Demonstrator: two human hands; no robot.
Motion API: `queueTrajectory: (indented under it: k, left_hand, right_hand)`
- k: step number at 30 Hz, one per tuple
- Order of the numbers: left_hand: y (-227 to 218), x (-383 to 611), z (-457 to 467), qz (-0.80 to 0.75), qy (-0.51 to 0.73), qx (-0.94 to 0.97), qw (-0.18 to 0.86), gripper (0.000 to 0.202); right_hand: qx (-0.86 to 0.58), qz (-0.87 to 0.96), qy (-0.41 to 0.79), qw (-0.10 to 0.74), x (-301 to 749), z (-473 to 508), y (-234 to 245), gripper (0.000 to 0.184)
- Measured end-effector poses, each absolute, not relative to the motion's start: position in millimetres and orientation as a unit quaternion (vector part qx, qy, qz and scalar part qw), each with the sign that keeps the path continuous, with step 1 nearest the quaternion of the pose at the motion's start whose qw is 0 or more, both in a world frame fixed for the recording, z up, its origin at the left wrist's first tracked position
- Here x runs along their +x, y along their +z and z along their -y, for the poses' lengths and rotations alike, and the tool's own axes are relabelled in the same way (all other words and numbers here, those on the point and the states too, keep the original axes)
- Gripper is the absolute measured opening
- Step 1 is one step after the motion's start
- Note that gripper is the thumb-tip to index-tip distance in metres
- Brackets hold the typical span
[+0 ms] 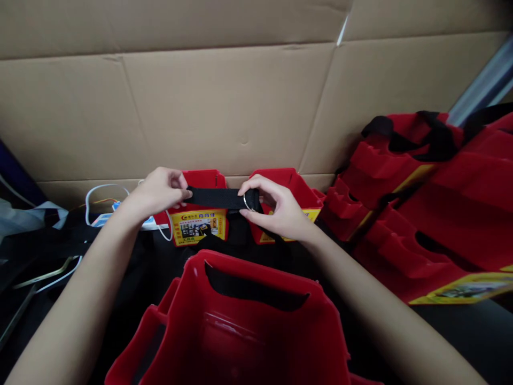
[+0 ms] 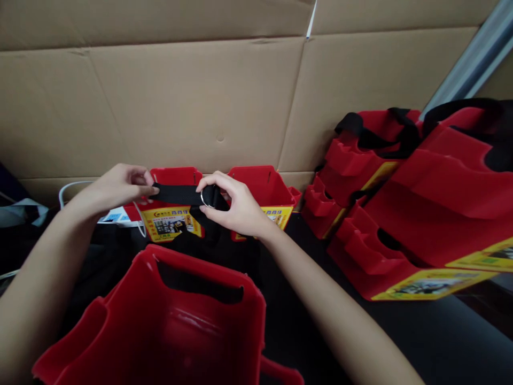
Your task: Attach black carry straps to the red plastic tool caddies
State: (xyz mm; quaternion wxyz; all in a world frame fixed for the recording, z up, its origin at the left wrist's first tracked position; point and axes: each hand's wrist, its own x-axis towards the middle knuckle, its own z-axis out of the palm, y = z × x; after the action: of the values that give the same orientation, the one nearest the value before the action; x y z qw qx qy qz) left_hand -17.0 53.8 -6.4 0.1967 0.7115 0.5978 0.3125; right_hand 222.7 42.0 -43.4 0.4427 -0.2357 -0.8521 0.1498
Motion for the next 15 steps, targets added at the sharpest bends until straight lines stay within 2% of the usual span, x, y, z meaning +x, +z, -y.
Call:
queueTrajectory:
  k: [2, 4, 5, 7, 10, 15]
  left_hand:
    - [-7, -16, -53, -0.597, 0.263, 0.748, 0.123, 0.007]
    - [-7, -11, -48, -0.546, 0.270, 0.790, 0.076, 0.019]
    - [-7, -7, -44, -0.497, 0.289, 0.813, 0.092, 0.027]
    - [-8, 3, -38, -0.377, 0.308, 0.849, 0.207, 0.034]
    - [-13, 14, -35, -0.261, 0.258, 0.844, 0.391, 0.020]
    - [-19, 18, -42, -0.262, 0.228, 0.844, 0.409, 0.024]
  right_hand:
    - [-0.231, 0.870, 0.133, 0.416, 220, -40, -44, 0.021]
    - [-0.218, 0.886, 0.129, 0.388, 218, -37, -43, 0.022]
    - [-0.211, 0.891, 0.130, 0.379, 218, -35, -41, 0.023]
    - [-0.196, 0.896, 0.133, 0.376, 218, -30, -37, 0.026]
    - [-0.174, 0.899, 0.147, 0.375, 220, -24, -29, 0.028]
    - [-0.166, 0.904, 0.166, 0.358, 223, -19, -22, 0.025]
